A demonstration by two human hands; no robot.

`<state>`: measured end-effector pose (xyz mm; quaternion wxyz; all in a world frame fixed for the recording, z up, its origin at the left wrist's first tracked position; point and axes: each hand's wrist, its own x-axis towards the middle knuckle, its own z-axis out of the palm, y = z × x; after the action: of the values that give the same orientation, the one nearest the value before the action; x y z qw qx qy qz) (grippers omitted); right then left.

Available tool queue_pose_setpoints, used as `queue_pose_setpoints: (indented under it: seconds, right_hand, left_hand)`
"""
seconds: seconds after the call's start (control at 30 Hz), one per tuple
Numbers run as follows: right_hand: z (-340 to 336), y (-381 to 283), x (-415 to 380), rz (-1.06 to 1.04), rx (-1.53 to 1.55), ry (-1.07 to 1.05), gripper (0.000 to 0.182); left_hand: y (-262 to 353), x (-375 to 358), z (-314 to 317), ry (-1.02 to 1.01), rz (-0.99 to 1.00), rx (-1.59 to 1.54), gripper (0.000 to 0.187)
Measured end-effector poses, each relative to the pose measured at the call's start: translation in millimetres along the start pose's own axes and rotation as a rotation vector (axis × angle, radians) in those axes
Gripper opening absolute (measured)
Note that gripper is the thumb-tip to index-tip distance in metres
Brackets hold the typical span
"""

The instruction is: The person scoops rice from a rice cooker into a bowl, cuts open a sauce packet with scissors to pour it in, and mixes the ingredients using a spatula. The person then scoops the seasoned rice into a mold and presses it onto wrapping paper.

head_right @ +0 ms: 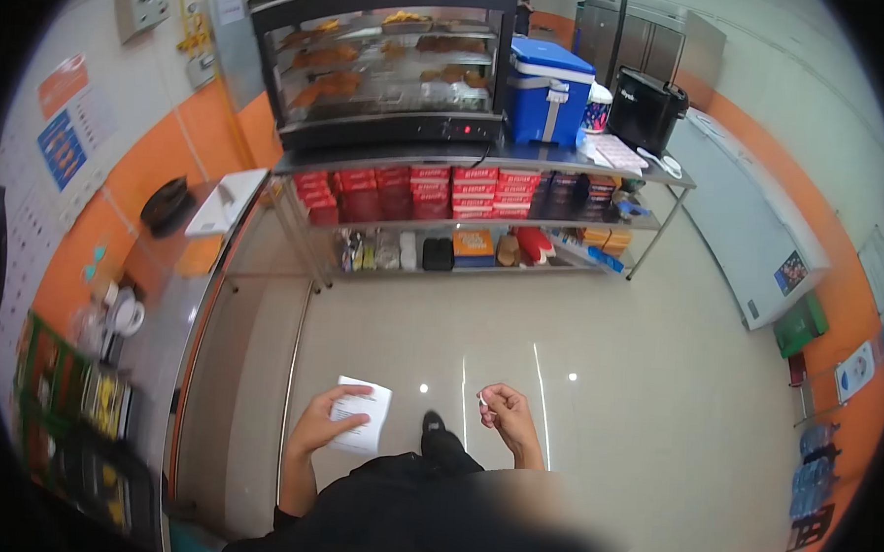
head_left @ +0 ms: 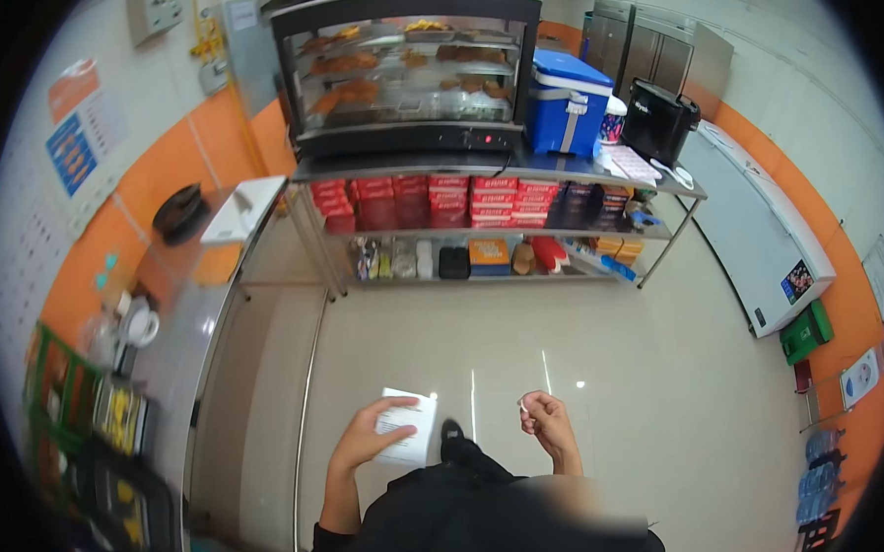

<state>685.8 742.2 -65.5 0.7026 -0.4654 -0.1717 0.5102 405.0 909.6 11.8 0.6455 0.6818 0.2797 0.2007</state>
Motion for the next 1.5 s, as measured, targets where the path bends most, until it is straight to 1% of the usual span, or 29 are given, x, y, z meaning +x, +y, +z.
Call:
queue_pose_setpoints:
  seconds: [0.03,0.1,0.17,0.23,0.3,0.33,0.37,0.43,0.5,0.57,0.6,0.67,0.73,0.77,0.83,0.87,0.9,0.97,1.0,1.03,1.1,1.13,1.17,1.23,1.27,1.33,1.37,1.43,1.5]
  right_hand:
    - [-16,1,50,-0.017,0.005,0.001,0.012]
    - [-22,-3,139,0.068,-0.454,0.058,0.01]
    - [4,-29,210,0.032,-0.394,0.013,0.011]
    - [36,-58,291,0.004,-0.347,-0.049,0.013]
    - [75,-91,362,-0.126,-0.426,-0.087,0.014]
    - [94,-109,395,-0.18,-0.436,-0.122,0.014]
    - [108,-122,425,-0.185,-0.438,-0.137,0.014]
    - [136,-146,482,-0.321,-0.471,-0.126,0.011]
    - [146,-160,527,-0.368,-0.461,-0.105,0.012]
    - [140,-166,570,-0.41,-0.507,-0.036,0.009]
    - [133,-167,590,-0.396,-0.515,0.056,0.008]
    - [119,-166,618,-0.362,-0.52,0.217,0.007]
    - [105,-172,639,-0.351,-0.523,0.323,0.007]
    - [102,-174,643,-0.347,-0.52,0.362,0.007]
    - [93,-175,655,-0.332,-0.484,0.406,0.008]
    - [89,-173,660,-0.31,-0.451,0.443,0.008]
    - [85,-172,670,-0.305,-0.45,0.449,0.008]
    - [79,-168,688,-0.227,-0.454,0.516,0.009]
    - [77,-167,697,-0.215,-0.456,0.514,0.009]
    - [77,-167,705,-0.201,-0.477,0.5,0.009]
    - [78,-166,723,-0.17,-0.501,0.478,0.009]
    - [81,-169,734,-0.185,-0.485,0.453,0.009]
    - [83,-171,743,-0.205,-0.469,0.428,0.009]
    - [83,-172,761,-0.196,-0.5,0.424,0.009]
    - [84,-173,768,-0.201,-0.492,0.401,0.008]
    - [89,-170,781,-0.196,-0.47,0.382,0.007]
    - [89,-168,785,-0.193,-0.469,0.381,0.007]
    - [91,-165,791,-0.186,-0.477,0.346,0.006]
    - [90,-158,793,-0.167,-0.441,0.36,0.005]
  left_hand:
    - [6,40,-17,-0.009,0.012,0.009,0.038]
    - [30,103,-54,0.234,0.162,-0.057,0.036]
    - [64,154,-98,0.313,0.177,-0.053,0.034]
    - [93,209,-153,0.397,0.3,0.135,0.034]
    - [142,271,-204,0.499,0.468,0.209,0.032]
    - [170,304,-227,0.547,0.585,0.241,0.03]
    - [193,341,-250,0.591,0.704,0.273,0.029]
    - [240,434,-311,0.643,0.908,0.398,0.024]
    - [295,534,-357,0.606,1.137,0.373,0.022]
    - [346,628,-399,0.561,1.175,0.392,0.021]
    - [370,672,-416,0.551,1.207,0.364,0.021]
    - [403,755,-451,0.514,1.225,0.274,0.021]
    - [423,826,-481,0.455,1.205,0.165,0.022]
    - [427,843,-488,0.447,1.209,0.162,0.022]
    - [428,867,-496,0.822,1.287,0.751,0.025]
    - [427,874,-499,0.965,1.284,0.93,0.022]
    - [425,879,-499,0.957,1.281,0.928,0.022]
    - [417,869,-491,1.394,1.428,1.286,0.022]
    - [420,862,-489,1.384,1.572,1.335,0.02]
    - [423,869,-494,1.382,1.561,1.345,0.02]
    - [429,882,-505,0.957,1.646,1.275,0.017]
    - [429,885,-504,0.95,1.689,1.314,0.016]
    - [430,884,-505,0.949,1.68,1.32,0.016]
    - [435,882,-505,0.941,1.747,1.365,0.015]
    - [436,881,-505,0.944,1.746,1.367,0.015]
    - [435,881,-506,0.96,1.619,1.353,0.013]
    - [433,881,-506,0.958,1.617,1.357,0.013]
    - [432,881,-504,1.078,1.582,1.346,0.014]
    - [428,884,-502,1.065,1.582,1.336,0.016]
